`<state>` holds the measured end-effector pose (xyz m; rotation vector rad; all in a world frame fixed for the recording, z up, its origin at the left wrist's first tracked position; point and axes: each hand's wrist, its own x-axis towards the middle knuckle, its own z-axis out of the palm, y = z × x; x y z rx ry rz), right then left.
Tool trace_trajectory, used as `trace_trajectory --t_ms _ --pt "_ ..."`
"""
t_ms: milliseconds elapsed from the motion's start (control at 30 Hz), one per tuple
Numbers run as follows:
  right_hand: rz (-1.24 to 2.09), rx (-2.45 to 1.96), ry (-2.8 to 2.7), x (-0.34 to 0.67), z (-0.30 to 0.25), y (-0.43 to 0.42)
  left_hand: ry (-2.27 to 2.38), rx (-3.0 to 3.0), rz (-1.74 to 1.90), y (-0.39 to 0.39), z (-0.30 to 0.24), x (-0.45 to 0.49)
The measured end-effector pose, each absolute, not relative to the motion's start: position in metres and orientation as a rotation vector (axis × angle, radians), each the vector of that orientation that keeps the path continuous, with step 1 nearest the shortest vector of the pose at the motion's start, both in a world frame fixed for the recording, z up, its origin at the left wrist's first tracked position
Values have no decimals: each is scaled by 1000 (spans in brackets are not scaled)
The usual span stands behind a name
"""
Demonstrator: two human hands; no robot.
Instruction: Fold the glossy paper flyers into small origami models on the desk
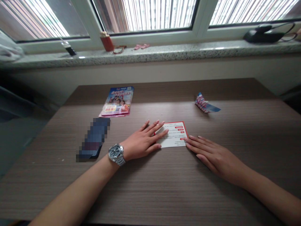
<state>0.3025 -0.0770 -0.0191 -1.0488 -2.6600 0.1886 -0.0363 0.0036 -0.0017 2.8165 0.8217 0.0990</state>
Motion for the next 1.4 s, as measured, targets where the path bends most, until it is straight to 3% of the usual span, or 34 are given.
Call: trace_trajectory --t_ms 433,1033,1200,1400 --pt "196 -1014 -2559 289 -4 -67 531 2867 282 -3 11 -27" --pt "219 -1027 -2401 271 0 -48 696 2740 536 -6 8 -21" --pt "384 -1112 -2217 264 15 -45 883 2472 869 -8 16 -17" --pt "621 -1243 -1959 251 33 -40 1046 2077 1029 -13 29 -13"
